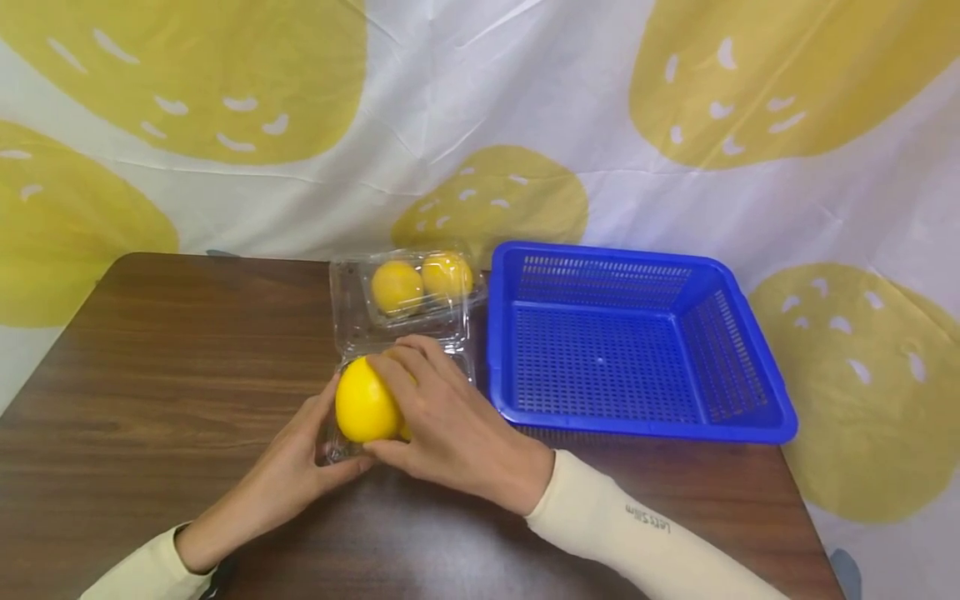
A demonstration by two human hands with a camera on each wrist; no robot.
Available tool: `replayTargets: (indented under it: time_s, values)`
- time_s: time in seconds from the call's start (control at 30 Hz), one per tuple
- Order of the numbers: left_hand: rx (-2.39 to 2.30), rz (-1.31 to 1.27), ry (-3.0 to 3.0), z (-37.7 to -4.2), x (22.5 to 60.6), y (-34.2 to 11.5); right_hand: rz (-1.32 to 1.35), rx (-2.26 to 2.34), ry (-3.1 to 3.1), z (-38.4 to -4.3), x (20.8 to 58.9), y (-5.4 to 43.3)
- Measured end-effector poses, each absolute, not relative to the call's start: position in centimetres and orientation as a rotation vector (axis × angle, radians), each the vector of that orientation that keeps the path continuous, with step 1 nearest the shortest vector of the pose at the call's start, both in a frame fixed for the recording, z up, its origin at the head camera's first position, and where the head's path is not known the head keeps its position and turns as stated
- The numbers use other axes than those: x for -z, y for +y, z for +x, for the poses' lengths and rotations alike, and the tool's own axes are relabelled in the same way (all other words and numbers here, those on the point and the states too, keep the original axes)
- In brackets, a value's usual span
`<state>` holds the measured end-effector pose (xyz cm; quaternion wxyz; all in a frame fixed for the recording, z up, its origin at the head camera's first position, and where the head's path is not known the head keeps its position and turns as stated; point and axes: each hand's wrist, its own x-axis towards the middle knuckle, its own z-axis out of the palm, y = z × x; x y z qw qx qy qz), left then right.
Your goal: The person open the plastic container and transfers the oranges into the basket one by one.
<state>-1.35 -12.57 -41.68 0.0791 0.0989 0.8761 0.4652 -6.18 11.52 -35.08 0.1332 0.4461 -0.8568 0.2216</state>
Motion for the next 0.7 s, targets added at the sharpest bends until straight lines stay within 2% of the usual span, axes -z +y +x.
replayTargets:
  time_s: [0.7]
  values:
    - [-1.425, 0.281, 2.596, -1.5, 41.9, -12.6, 1.254, -0.71, -2.518, -7.0, 32.8, 13.4]
